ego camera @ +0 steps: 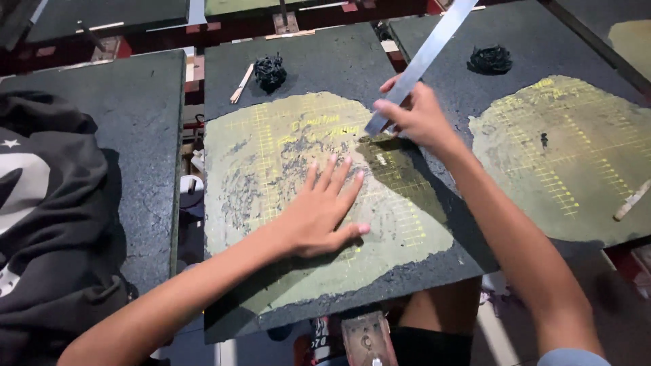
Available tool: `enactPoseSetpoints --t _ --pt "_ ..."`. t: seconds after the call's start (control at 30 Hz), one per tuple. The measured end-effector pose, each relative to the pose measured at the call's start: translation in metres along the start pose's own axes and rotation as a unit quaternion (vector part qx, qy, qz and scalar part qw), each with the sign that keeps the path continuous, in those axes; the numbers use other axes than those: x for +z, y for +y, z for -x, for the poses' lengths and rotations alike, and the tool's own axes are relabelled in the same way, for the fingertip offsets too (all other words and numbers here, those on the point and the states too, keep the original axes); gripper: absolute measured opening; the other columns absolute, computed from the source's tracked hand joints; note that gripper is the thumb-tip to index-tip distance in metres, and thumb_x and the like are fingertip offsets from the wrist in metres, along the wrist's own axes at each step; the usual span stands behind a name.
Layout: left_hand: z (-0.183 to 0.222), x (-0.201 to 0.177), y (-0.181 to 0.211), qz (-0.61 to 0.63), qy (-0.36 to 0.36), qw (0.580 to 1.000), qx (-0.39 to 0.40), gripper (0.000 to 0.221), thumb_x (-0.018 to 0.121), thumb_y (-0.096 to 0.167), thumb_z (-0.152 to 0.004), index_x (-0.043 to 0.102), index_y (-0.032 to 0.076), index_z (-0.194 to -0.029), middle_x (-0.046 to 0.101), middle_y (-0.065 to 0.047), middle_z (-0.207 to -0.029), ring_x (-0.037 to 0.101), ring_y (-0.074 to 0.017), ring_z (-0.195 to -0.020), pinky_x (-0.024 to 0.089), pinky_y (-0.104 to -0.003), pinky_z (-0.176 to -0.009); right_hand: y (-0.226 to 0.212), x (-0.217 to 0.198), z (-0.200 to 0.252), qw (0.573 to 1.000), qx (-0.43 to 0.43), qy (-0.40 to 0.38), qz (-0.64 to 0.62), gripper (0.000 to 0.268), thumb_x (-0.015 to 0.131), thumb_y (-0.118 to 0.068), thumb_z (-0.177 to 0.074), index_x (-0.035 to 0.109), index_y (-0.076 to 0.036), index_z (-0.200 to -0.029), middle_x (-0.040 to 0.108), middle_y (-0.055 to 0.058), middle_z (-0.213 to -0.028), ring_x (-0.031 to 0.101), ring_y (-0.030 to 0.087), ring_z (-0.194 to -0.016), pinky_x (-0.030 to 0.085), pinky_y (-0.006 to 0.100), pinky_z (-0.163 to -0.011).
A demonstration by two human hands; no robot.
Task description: Scraping dried ink or emulsion off a screen printing frame using a metal ruler.
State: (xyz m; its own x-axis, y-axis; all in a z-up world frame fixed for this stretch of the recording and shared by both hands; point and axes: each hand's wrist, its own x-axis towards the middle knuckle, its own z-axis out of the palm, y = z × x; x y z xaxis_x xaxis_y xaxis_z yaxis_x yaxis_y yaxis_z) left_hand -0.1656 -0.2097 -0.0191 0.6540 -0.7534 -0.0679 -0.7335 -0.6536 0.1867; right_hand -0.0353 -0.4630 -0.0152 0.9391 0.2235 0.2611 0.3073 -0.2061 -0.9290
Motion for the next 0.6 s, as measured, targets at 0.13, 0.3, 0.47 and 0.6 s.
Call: enactPoseSetpoints --t 0.13,0.3,0.47,0.6 --pt "0.011 -0.001 0.005 0.006 0.021 0.999 0.032 0.098 0.027 0.075 -0.099 0.026 -0.002 -0.16 0.015 -0.038 -0.163 0.009 -0.0592 -0.151 0.009 -0.07 -0.119 -0.003 0.036 0.003 0.995 0.031 0.034 -0.088 0.033 0.079 -0.008 -0.091 0.056 0.003 -0.111 0.064 0.019 -0.086 0.07 0.025 -0.061 0.059 0.03 -0.04" --pt "0.016 0.008 0.007 0.025 0.136 0.987 0.083 0.076 0.039 0.059 -0.103 0.044 0.002 -0.153 0.047 -0.03 -0.149 0.033 -0.0593 -0.143 0.026 -0.065 -0.116 -0.014 0.052 -0.002 0.995 0.038 0.007 -0.093 0.028 0.076 -0.003 -0.086 0.058 0.006 -0.104 0.064 0.02 -0.072 0.07 0.023 -0.053 0.059 0.028 -0.037" --pt "0.016 0.018 0.005 0.041 0.238 0.965 0.102 0.06 0.048 0.05 -0.102 0.058 0.004 -0.14 0.065 -0.02 -0.133 0.052 -0.0543 -0.131 0.041 -0.058 -0.108 -0.027 0.056 0.001 0.997 0.04 -0.009 -0.071 0.025 0.074 -0.003 -0.087 0.058 0.007 -0.103 0.065 0.022 -0.068 0.07 0.023 -0.053 0.057 0.028 -0.037" --pt "0.017 0.015 0.006 0.034 0.23 0.967 0.101 0.059 0.041 0.046 -0.106 0.061 0.0 -0.136 0.063 -0.02 -0.141 0.054 -0.0512 -0.133 0.045 -0.06 -0.104 -0.024 0.049 0.002 0.997 0.035 -0.074 0.01 0.026 0.072 -0.015 -0.096 0.047 -0.008 -0.098 0.063 0.008 -0.064 0.065 0.014 -0.048 0.058 0.025 -0.042"
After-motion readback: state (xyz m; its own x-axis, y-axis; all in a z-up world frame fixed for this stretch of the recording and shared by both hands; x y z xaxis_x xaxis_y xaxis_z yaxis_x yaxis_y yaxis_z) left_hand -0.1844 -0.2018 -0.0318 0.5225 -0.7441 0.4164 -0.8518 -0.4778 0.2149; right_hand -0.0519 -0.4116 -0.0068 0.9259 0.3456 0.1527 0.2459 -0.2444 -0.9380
